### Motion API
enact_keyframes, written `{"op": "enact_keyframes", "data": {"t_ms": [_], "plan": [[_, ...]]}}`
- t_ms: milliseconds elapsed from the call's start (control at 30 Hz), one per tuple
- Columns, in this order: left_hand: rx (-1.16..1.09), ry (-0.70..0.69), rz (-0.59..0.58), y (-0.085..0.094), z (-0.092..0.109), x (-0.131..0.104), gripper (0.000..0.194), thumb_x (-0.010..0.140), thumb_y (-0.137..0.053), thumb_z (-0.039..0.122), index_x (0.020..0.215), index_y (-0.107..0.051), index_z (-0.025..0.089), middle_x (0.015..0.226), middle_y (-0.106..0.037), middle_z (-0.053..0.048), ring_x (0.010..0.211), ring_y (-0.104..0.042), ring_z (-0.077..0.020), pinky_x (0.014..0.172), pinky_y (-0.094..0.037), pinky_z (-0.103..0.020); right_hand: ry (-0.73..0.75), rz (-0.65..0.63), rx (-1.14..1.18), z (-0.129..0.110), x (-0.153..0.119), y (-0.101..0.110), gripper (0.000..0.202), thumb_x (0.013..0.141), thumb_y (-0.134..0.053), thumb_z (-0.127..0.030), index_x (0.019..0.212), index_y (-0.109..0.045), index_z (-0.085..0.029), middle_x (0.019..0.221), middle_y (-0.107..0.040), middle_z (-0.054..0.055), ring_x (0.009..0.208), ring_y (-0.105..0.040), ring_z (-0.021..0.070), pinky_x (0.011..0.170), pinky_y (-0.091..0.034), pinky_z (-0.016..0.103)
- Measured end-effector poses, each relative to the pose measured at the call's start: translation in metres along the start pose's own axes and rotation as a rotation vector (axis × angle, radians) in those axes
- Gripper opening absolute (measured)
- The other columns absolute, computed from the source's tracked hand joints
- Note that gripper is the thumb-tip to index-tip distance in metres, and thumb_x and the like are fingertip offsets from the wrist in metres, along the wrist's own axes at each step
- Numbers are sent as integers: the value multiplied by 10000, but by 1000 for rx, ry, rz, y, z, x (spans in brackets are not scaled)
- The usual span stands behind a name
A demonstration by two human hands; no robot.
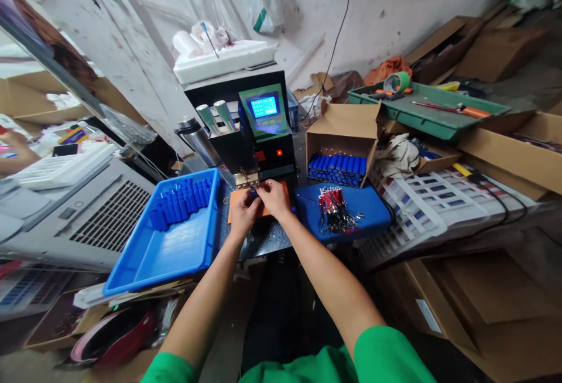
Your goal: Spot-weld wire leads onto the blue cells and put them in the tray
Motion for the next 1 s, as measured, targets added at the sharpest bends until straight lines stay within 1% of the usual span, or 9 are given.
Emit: {"op": "enact_keyframes", "data": {"t_ms": [133, 233, 333, 433, 600, 700, 833, 900, 1000], "plan": [[18, 11, 8, 0, -3, 1, 308, 836, -629, 305, 1100, -688, 160, 986, -737, -70, 895, -673, -210, 838, -514, -333, 5, -15, -10, 1, -1, 2, 139, 776, -630, -323, 756, -644, -186, 733, -684, 33, 701, -629, 189, 657, -465, 277], [-4, 3, 11, 0, 0, 0, 319, 833, -629, 309, 1109, -683, 159, 996, -736, -71, 900, -671, -210, 849, -515, -339, 37, -26, -71, 2, -4, 9, 89, 777, -628, -280, 775, -639, -191, 769, -693, 28, 735, -635, 186, 704, -478, 282], [3, 1, 17, 0, 3, 0, 274, 823, -629, 309, 1040, -694, 155, 922, -734, -56, 831, -665, -196, 809, -517, -323, 66, -53, -158, 4, -7, 14, 36, 771, -618, -228, 771, -633, -196, 779, -694, 20, 736, -635, 180, 721, -480, 285], [46, -5, 40, 2, 5, 1, 214, 812, -633, 301, 954, -699, 156, 838, -723, -41, 763, -650, -179, 740, -510, -293, 82, -95, -204, 10, -5, 14, 66, 792, -593, -212, 758, -647, -196, 782, -703, 23, 735, -639, 180, 713, -476, 283], [41, -32, 12, 3, 2, 1, 242, 826, -614, 308, 1003, -694, 165, 896, -726, -44, 799, -651, -180, 768, -510, -299, 116, -138, -189, 15, 1, 8, 88, 795, -593, -208, 748, -665, -189, 800, -714, 34, 770, -651, 186, 739, -473, 284], [62, -28, 16, 3, 1, 1, 246, 827, -616, 321, 997, -695, 162, 879, -720, -42, 789, -647, -178, 769, -508, -303, 117, -146, -188, 16, 1, 8, 103, 795, -585, -213, 745, -671, -186, 795, -714, 36, 775, -648, 188, 744, -464, 286], [27, 8, 16, 5, 5, 2, 297, 811, -655, 367, 1020, -687, 158, 851, -707, -44, 762, -649, -173, 742, -513, -300, 85, -145, -222, 13, 0, 12, 117, 769, -590, -228, 677, -647, -184, 726, -686, 16, 720, -611, 176, 694, -426, 271], [-28, 9, 53, 10, 9, 1, 363, 801, -674, 395, 1079, -672, 162, 942, -712, -68, 824, -666, -183, 758, -523, -303, 65, -126, -221, 11, -1, 14, 140, 758, -580, -242, 638, -623, -184, 674, -656, -1, 681, -581, 164, 648, -396, 258], [-45, -1, 165, 25, 13, -7, 373, 828, -643, 432, 1087, -669, 165, 1047, -701, -99, 919, -670, -202, 796, -529, -316, 45, -99, -199, 7, -3, 17, 166, 744, -571, -265, 598, -590, -187, 616, -607, -20, 635, -540, 151, 604, -362, 251]]}}
Point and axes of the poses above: each hand's wrist, its own x-axis towards the middle knuckle, its own y-axis out of the back of the hand, z = x × y, the point moved 5 cm from there along x, towards the middle knuckle
